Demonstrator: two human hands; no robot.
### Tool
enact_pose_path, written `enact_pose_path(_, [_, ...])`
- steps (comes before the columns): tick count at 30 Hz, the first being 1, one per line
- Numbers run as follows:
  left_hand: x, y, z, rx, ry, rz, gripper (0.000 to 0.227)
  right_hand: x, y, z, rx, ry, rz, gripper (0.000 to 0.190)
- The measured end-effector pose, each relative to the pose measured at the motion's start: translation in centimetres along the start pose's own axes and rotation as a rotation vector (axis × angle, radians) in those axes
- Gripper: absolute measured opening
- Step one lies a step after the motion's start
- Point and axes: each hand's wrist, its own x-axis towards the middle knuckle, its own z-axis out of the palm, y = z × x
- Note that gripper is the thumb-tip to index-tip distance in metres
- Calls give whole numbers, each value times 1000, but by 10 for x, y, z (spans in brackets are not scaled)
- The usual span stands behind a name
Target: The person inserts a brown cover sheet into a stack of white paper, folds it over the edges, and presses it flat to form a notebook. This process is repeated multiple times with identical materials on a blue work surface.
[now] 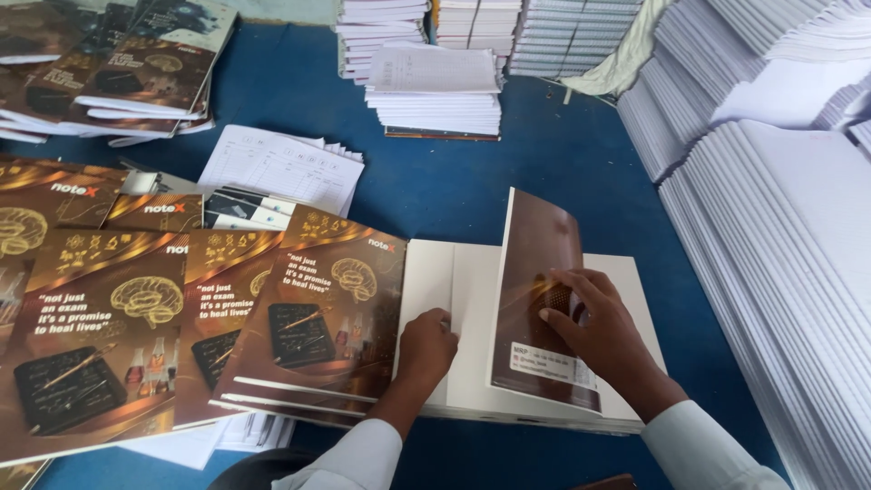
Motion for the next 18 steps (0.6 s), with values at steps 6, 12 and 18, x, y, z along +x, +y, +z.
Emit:
enact_pose_path(6, [3, -2, -2, -29, 32, 44, 30, 16, 9, 26, -184, -127, 184, 117])
enact_pose_path(12, [7, -12, 6, -33, 78, 69, 32, 24, 30, 53, -136, -63, 130, 119])
enact_pose_path(18, [12, -19, 14, 9, 139, 127, 31, 30, 38, 69, -247, -78, 184, 119])
